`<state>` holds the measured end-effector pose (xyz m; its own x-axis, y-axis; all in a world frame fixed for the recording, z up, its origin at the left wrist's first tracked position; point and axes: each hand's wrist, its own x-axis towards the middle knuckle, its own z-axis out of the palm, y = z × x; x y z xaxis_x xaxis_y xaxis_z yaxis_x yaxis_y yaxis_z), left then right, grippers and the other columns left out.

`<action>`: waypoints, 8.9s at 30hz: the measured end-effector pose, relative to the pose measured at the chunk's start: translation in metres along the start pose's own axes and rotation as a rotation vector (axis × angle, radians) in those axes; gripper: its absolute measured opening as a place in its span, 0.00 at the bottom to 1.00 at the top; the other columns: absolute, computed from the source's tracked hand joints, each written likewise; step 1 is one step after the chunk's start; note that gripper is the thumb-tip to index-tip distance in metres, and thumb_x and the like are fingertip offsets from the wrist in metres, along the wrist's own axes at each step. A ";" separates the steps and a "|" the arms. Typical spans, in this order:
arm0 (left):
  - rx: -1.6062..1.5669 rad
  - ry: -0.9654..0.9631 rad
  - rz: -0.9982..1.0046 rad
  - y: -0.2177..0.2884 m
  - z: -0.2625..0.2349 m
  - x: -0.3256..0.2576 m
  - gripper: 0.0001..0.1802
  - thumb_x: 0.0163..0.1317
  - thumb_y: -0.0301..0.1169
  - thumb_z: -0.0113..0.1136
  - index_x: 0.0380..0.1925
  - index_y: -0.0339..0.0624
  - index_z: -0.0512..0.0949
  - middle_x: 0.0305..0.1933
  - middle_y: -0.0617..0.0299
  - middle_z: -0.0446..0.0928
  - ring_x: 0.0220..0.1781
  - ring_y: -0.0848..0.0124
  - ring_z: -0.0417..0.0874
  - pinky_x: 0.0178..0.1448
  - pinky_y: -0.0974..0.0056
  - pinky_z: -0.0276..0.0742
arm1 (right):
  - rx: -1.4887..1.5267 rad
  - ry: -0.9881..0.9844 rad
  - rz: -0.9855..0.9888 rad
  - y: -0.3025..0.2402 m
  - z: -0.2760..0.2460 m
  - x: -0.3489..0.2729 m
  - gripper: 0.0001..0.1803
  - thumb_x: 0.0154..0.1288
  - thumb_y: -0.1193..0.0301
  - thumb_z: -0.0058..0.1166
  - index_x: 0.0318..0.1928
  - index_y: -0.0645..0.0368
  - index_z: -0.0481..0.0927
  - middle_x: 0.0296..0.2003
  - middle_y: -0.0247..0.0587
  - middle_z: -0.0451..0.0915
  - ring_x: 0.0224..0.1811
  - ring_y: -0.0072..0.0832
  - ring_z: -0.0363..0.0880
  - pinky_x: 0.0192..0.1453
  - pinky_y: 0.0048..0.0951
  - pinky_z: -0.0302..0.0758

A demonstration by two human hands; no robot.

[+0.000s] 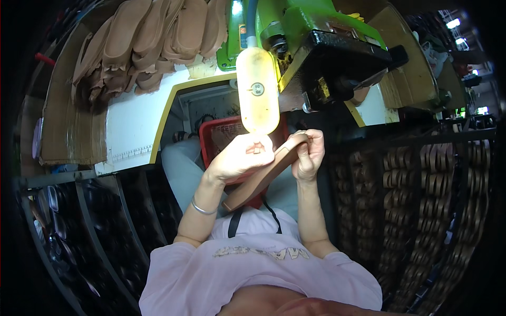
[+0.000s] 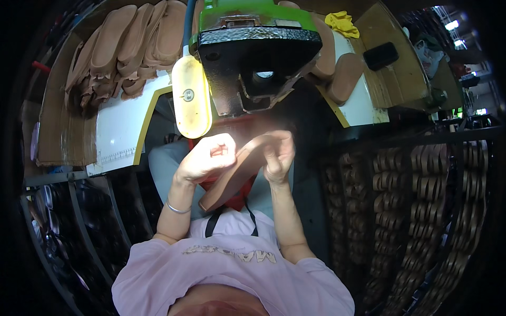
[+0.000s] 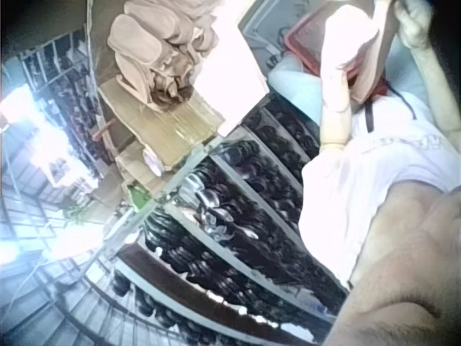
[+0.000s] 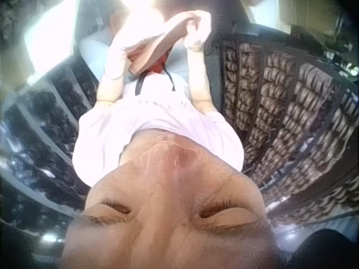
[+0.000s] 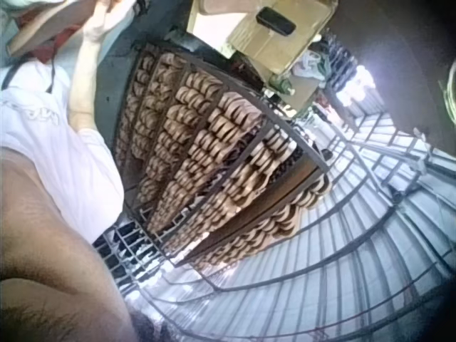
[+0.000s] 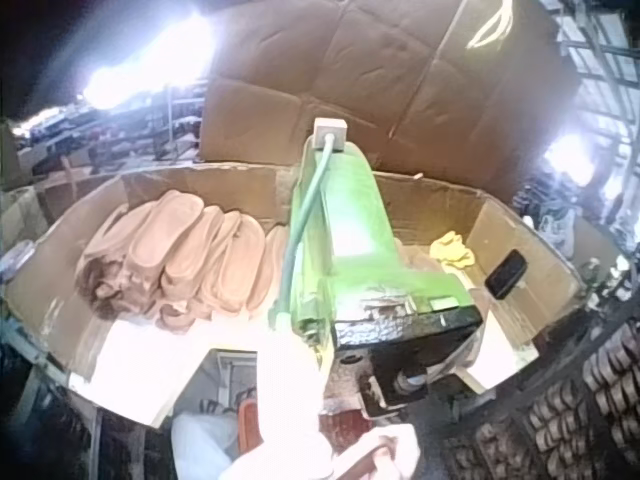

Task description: The person sits on the floor and uses a green grinding machine to smooth the edges of brown shoe insoles. They pick up insoles from a pile, press them against the rotating grinding wheel, and then place the finished insoles onto a nearby metal rack.

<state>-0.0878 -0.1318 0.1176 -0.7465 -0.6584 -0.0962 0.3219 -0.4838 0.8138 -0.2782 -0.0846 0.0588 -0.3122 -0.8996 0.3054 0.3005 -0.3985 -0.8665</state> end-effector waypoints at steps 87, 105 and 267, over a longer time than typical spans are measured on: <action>0.158 0.636 0.475 -0.034 0.018 -0.001 0.16 0.55 0.18 0.64 0.44 0.29 0.76 0.41 0.59 0.80 0.41 0.76 0.80 0.47 0.72 0.76 | -0.408 0.423 0.203 -0.094 -0.078 -0.033 0.20 0.63 0.75 0.55 0.54 0.70 0.70 0.49 0.45 0.77 0.52 0.29 0.74 0.61 0.30 0.68; 0.075 0.727 0.519 -0.038 0.030 0.001 0.13 0.56 0.17 0.63 0.42 0.29 0.78 0.42 0.56 0.81 0.44 0.74 0.80 0.50 0.71 0.77 | -0.013 0.228 0.306 -0.017 -0.122 -0.024 0.28 0.66 0.61 0.56 0.61 0.57 0.63 0.59 0.38 0.68 0.63 0.32 0.65 0.68 0.40 0.62; 0.588 0.525 0.255 -0.079 0.012 -0.060 0.19 0.55 0.25 0.67 0.46 0.32 0.74 0.38 0.51 0.82 0.39 0.68 0.85 0.44 0.65 0.79 | -0.451 -0.146 0.070 -0.042 0.036 0.035 0.25 0.47 0.77 0.73 0.41 0.62 0.70 0.34 0.38 0.79 0.35 0.22 0.79 0.39 0.22 0.77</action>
<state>-0.0753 -0.0471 0.0658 -0.2756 -0.9612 -0.0046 -0.0216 0.0014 0.9998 -0.2689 -0.1055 0.1201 -0.1654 -0.9502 0.2642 -0.1143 -0.2476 -0.9621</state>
